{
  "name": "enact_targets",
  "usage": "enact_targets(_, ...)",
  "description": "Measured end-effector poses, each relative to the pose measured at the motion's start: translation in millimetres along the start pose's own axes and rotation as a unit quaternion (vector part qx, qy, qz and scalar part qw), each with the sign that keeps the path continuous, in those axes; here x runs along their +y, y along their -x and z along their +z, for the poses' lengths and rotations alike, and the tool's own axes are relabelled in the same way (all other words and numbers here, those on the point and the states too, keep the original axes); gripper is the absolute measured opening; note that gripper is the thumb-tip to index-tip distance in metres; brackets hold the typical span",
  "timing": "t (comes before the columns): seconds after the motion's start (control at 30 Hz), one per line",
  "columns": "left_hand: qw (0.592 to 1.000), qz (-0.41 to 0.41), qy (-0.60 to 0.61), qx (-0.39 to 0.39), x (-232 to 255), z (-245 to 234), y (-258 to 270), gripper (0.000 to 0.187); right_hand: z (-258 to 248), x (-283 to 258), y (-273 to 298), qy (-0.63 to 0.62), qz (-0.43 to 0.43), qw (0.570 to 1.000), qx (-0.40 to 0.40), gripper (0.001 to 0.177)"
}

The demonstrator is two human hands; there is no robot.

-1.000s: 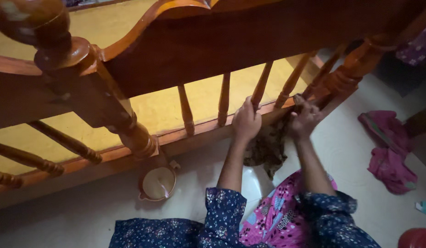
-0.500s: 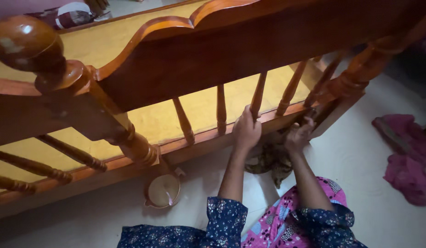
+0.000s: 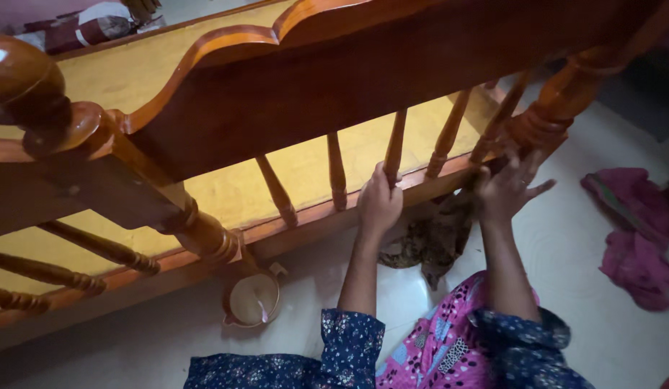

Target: The person sits on the floor and wipes the wooden bed frame with a cloth. They clean the vertical spindles and horizontal rails of the bed frame, occasionally dipping the cloth into a small bucket of liquid.

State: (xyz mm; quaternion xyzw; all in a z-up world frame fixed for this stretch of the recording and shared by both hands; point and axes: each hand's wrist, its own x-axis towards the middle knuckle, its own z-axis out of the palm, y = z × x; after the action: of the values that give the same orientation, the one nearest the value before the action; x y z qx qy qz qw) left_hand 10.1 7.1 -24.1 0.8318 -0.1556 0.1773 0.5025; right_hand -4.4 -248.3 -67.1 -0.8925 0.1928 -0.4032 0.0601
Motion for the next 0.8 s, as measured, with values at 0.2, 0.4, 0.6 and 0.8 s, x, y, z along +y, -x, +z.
enact_targets(0.2,1.0,0.026,0.003,0.013,1.5,-3.2,1.4,0.048,21.5,-5.5,11.2,-0.19,0.016,0.979,0.072,0.053)
enact_targets(0.4,1.0,0.013,-0.003,0.018,-1.5,1.6,2.3,0.041,25.6,16.8,8.1,-0.315,0.04,0.944,0.09,0.037)
enact_targets(0.6,0.999,-0.005,0.015,0.041,11.7,0.7,3.7,0.051,38.3,8.7,27.0,-0.503,0.099,0.855,0.082,0.027)
enact_targets(0.8,0.958,0.13,-0.061,0.247,49.5,34.6,58.0,0.068,-5.3,-13.2,36.9,-0.703,0.081,0.691,-0.148,0.028)
